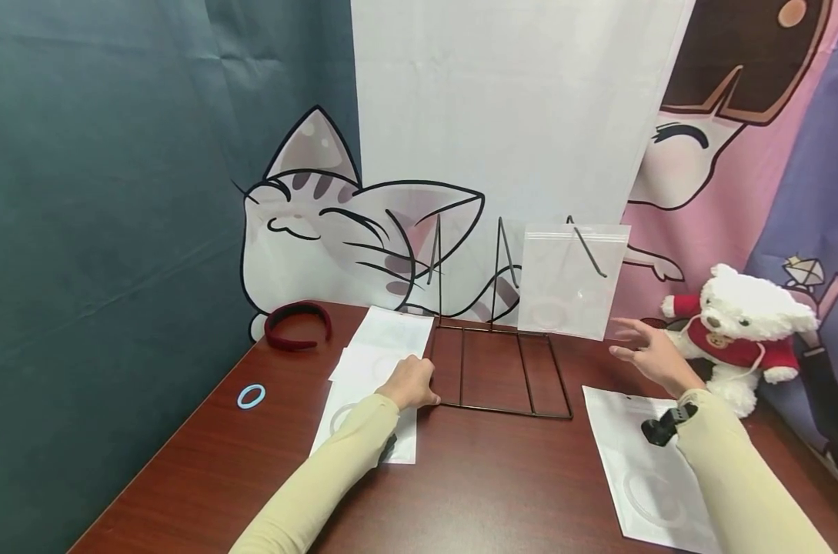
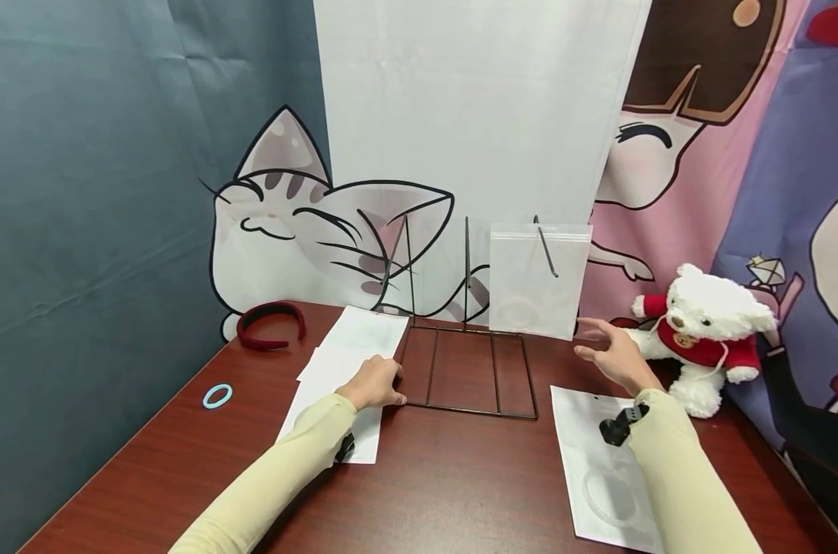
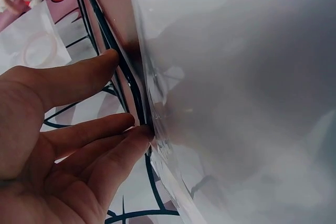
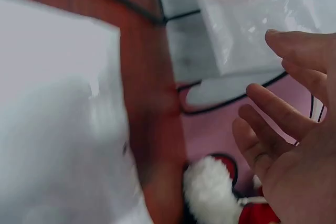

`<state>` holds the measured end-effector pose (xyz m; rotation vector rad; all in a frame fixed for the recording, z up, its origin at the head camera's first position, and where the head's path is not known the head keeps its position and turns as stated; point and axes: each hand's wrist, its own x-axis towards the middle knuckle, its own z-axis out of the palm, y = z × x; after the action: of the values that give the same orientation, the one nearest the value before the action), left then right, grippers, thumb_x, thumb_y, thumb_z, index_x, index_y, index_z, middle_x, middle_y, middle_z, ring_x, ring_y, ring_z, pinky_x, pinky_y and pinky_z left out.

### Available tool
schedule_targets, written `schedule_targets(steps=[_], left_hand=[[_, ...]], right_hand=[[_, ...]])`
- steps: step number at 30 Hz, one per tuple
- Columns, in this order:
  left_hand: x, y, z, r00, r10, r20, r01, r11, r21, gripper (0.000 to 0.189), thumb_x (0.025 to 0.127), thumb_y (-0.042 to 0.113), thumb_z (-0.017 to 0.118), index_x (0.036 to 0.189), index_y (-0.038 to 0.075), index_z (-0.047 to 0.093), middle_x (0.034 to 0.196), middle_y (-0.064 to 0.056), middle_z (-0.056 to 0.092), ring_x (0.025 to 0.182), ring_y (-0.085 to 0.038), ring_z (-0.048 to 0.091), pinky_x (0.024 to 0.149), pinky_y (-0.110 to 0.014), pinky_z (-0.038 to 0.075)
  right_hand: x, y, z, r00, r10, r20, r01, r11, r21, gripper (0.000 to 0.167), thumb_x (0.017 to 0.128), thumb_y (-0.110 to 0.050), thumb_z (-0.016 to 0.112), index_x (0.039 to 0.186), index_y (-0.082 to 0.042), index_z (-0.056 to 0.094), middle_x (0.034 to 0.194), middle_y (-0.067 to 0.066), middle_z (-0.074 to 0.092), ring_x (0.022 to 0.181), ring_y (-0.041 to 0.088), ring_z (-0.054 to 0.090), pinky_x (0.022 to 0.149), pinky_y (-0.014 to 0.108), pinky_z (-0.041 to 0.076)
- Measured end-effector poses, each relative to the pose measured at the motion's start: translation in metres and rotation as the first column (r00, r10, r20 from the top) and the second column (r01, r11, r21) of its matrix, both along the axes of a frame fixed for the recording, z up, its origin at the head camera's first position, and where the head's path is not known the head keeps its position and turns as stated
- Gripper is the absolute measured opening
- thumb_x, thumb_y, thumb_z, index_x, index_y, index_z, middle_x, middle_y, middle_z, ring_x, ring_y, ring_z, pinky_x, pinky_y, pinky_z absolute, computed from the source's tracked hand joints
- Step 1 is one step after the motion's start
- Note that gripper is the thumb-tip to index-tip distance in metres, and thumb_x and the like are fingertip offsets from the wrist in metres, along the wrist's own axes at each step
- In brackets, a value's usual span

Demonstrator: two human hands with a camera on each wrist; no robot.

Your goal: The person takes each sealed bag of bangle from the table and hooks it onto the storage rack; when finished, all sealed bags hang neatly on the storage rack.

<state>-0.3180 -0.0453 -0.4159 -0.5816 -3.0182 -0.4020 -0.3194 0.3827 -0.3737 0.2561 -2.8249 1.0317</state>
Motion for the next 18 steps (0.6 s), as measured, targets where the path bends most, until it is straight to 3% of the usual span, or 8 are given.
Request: schedule_targets(steps=[2, 4, 6, 10, 18], left_hand=[[0.0, 0.0, 0.0, 1.0, 0.002, 0.001, -0.002, 1.0, 0.0, 0.032, 0.073, 0.03, 0.09, 0.077, 0.008, 0.068, 0.077, -0.007, 0.067, 0.077, -0.025, 0.066, 0.072, -0.036, 0.054], [-0.001, 0.0, -0.001, 1.0, 0.003, 0.002, -0.003, 1.0, -0.002, 0.032, 0.073, 0.03, 0.09, 0.078, 0.008, 0.068, 0.077, -0.007, 0.067, 0.077, -0.025, 0.065, 0.072, -0.036, 0.054], [-0.001, 0.0, -0.001, 1.0, 0.005, 0.006, -0.004, 1.0, -0.004, 0.032, 0.073, 0.03, 0.09, 0.079, 0.008, 0.068, 0.077, -0.007, 0.067, 0.077, -0.024, 0.065, 0.072, -0.036, 0.054], [-0.001, -0.001, 0.0, 1.0, 0.008, 0.008, -0.008, 1.0, -0.006, 0.032, 0.073, 0.03, 0.09, 0.08, 0.007, 0.069, 0.077, -0.006, 0.067, 0.076, -0.023, 0.064, 0.071, -0.035, 0.053], [0.001, 0.001, 0.001, 1.0, 0.007, 0.009, -0.007, 1.0, -0.018, 0.032, 0.073, 0.031, 0.09, 0.08, 0.008, 0.068, 0.078, -0.006, 0.067, 0.077, -0.024, 0.065, 0.073, -0.035, 0.054]], right_hand=[[0.006, 0.007, -0.004, 0.999, -0.004, 0.038, 0.003, 1.0, 0.027, 0.066, 0.097, -0.022, 0.066, 0.151, 0.001, 0.036, 0.136, 0.036, 0.055, 0.12, 0.045, 0.059, 0.088, 0.041, 0.054], [0.012, 0.015, -0.008, 0.998, -0.011, 0.059, 0.006, 0.997, 0.077, 0.066, 0.095, -0.024, 0.067, 0.149, 0.002, 0.039, 0.135, 0.036, 0.055, 0.122, 0.052, 0.055, 0.09, 0.054, 0.052], [0.017, 0.025, -0.012, 0.997, -0.008, 0.074, -0.001, 0.991, 0.131, 0.066, 0.093, -0.023, 0.07, 0.146, 0.003, 0.042, 0.133, 0.037, 0.056, 0.121, 0.055, 0.055, 0.089, 0.059, 0.051], [0.028, 0.047, -0.021, 0.995, -0.003, 0.1, -0.019, 0.974, 0.225, 0.066, 0.086, -0.02, 0.076, 0.139, 0.007, 0.048, 0.127, 0.038, 0.059, 0.114, 0.056, 0.058, 0.082, 0.055, 0.054], [0.044, 0.078, -0.039, 0.981, -0.035, 0.189, -0.012, 0.97, 0.242, 0.071, 0.077, -0.016, 0.083, 0.133, 0.013, 0.049, 0.122, 0.043, 0.057, 0.108, 0.054, 0.059, 0.08, 0.055, 0.056]])
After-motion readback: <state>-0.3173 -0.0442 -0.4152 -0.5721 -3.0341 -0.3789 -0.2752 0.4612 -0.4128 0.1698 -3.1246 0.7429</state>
